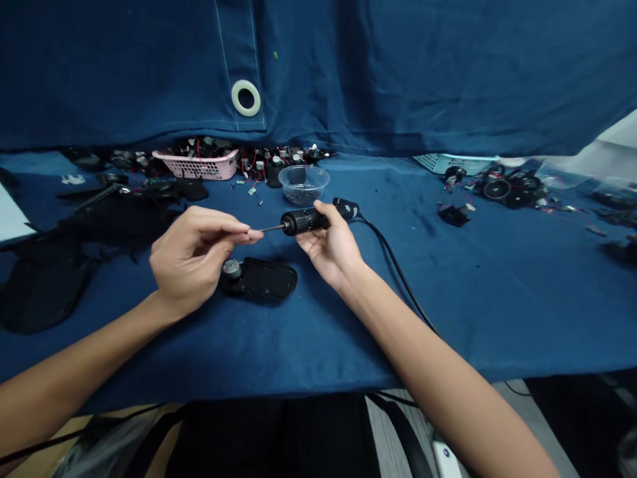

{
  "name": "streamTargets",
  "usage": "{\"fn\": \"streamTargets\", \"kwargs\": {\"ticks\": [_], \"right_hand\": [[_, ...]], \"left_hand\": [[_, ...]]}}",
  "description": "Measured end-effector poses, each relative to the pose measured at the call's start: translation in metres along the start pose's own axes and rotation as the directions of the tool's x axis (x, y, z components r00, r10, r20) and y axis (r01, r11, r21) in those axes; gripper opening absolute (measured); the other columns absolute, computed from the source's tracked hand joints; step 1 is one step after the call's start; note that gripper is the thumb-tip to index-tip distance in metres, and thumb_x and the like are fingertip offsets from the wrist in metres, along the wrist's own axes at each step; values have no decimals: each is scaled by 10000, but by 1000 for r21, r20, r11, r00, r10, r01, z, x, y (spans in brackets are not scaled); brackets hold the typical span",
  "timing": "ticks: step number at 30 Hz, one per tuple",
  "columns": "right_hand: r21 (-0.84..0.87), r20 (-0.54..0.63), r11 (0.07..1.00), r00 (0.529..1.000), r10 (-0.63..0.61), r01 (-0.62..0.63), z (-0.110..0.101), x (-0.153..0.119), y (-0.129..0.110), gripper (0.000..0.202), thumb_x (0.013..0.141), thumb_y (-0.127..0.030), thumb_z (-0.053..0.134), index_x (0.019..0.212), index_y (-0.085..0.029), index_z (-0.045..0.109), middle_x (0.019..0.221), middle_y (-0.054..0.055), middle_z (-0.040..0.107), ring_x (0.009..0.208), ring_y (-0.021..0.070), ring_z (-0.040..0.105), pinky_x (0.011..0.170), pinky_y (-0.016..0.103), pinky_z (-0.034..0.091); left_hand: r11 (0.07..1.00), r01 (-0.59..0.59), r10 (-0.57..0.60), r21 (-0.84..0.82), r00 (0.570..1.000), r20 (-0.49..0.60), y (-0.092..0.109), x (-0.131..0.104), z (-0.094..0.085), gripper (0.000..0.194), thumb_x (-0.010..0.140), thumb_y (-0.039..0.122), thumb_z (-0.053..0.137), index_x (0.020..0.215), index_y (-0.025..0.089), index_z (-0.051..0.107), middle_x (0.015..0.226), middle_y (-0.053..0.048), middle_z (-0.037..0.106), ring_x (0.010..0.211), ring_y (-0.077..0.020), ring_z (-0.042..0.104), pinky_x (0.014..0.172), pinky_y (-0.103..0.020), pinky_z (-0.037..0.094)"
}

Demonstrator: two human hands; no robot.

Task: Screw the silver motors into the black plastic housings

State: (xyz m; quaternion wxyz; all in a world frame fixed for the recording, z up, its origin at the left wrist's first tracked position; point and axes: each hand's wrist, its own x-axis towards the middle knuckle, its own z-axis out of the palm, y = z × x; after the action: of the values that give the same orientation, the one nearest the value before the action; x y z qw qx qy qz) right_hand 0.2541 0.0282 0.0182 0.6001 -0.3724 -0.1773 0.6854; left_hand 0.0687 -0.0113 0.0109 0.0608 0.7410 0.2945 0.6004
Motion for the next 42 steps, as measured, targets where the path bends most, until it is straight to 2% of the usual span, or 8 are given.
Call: {"fn": "streamTargets", "kwargs": {"ticks": [4, 11, 20, 29, 37, 42], "right_hand": [[-15, -32, 998, 998, 56, -56, 0, -1, 2, 198, 842, -311, 656, 766, -171, 539, 683, 12, 635, 606, 99, 623, 576, 199, 551], [-24, 48, 998, 997, 57, -56, -2, -1, 5, 245, 845, -377, 680, 757, -191, 546, 738, 6, 693, 736, 148, 681, 713, 325, 579], [-17, 147, 997, 986, 83, -82, -1, 0, 7, 245, 904, -375, 615, 771, -177, 561, 750, 34, 724, 707, 133, 710, 763, 253, 590], [-32, 182, 996, 979, 90, -85, 0, -2, 8, 264, 917, -386, 595, 769, -166, 597, 725, 37, 720, 665, 125, 702, 777, 265, 600], [-12, 204, 994, 973, 109, -109, 0, -2, 7, 276, 913, -385, 602, 747, -167, 570, 715, 33, 703, 664, 124, 697, 828, 280, 596], [-7, 235, 994, 966, 107, -108, 1, -4, 7, 285, 934, -386, 567, 763, -160, 602, 662, 18, 678, 550, 100, 637, 802, 276, 600]], "left_hand": [[999, -4, 5, 41, 1000, -31, 1, -2, 5, 161, 883, 105, 638, 936, 248, 688, 894, 8, 700, 830, -138, 689, 741, -275, 584], [996, 89, -89, -6, 996, -6, 0, -2, 7, 111, 889, 141, 637, 936, 231, 681, 915, -3, 693, 871, -154, 676, 786, -297, 578], [997, 50, -55, -54, 993, -103, -2, -1, 8, 115, 862, 104, 666, 931, 195, 679, 888, 10, 672, 824, -125, 662, 752, -262, 564], [999, -30, 34, 42, 993, -115, -3, 1, 7, 104, 869, 100, 659, 915, 192, 676, 867, 7, 680, 821, -124, 643, 760, -268, 538], [1000, -22, 25, 15, 987, -160, -3, -2, 7, 127, 859, 85, 669, 927, 191, 681, 876, 4, 679, 805, -122, 663, 726, -267, 556], [999, -51, 53, 17, 985, -165, -2, -2, 6, 144, 862, 81, 664, 948, 196, 676, 886, 3, 682, 818, -126, 673, 725, -271, 569]]}}
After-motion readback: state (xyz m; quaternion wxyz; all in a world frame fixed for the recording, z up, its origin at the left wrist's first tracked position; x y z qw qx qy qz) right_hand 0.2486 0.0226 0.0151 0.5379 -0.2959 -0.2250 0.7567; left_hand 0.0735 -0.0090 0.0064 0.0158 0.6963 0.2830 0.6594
